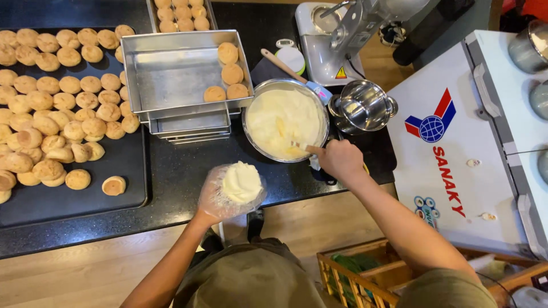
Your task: Filling choux pastry shells with cream using a piping bag.
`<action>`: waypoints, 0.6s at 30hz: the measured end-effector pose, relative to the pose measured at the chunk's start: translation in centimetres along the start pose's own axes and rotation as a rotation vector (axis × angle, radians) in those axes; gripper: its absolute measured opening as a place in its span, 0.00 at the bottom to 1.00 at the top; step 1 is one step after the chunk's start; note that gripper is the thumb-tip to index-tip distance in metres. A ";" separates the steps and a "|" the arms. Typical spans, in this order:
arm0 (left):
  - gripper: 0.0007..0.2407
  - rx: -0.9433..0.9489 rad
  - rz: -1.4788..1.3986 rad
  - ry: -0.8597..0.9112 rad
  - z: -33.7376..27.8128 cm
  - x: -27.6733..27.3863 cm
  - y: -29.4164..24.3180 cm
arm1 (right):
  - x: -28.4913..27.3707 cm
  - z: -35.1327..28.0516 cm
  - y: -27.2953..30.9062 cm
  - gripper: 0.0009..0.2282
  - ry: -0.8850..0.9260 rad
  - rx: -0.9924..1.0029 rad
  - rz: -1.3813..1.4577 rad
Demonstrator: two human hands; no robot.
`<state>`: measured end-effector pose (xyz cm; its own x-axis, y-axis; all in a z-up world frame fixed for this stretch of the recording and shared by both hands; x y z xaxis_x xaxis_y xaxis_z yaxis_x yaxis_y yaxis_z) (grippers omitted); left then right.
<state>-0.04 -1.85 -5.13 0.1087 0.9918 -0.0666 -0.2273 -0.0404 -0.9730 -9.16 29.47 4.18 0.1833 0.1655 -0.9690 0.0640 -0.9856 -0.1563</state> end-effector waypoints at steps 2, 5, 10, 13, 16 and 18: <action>0.41 -0.007 0.017 0.012 -0.3 -0.5 0.9 | -2.6 0.4 0.5 0.30 0.100 0.092 0.073; 0.40 -0.020 0.043 0.026 -0.8 -1.0 2.0 | -5.1 0.4 -0.3 0.29 0.154 0.174 0.112; 0.38 -0.053 0.083 0.039 -2.4 -0.7 3.1 | -4.0 1.2 0.2 0.27 0.102 0.121 0.049; 0.37 -0.064 0.114 0.063 -3.3 -0.4 3.6 | -0.9 2.3 0.3 0.25 0.034 0.026 0.099; 0.37 -0.063 0.157 0.085 -3.4 -0.9 4.1 | -0.6 1.6 -1.6 0.27 0.284 0.245 0.396; 0.36 -0.063 0.185 0.096 -3.5 -1.0 4.5 | 2.8 0.9 -4.9 0.25 0.472 0.275 1.094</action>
<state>2.21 -3.45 -10.23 0.1634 0.9508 -0.2631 -0.1911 -0.2311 -0.9540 -9.80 34.76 2.03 0.3521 -0.8156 -0.4591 -0.5461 -0.5774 0.6070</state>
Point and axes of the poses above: each hand's wrist, its own z-axis towards the middle knuckle, its own x-axis out of the palm, y = z × x, the point moved 1 cm from there along z, towards the middle knuckle, and after that the axes turned 7 degrees about y, right-handed, at the moved point
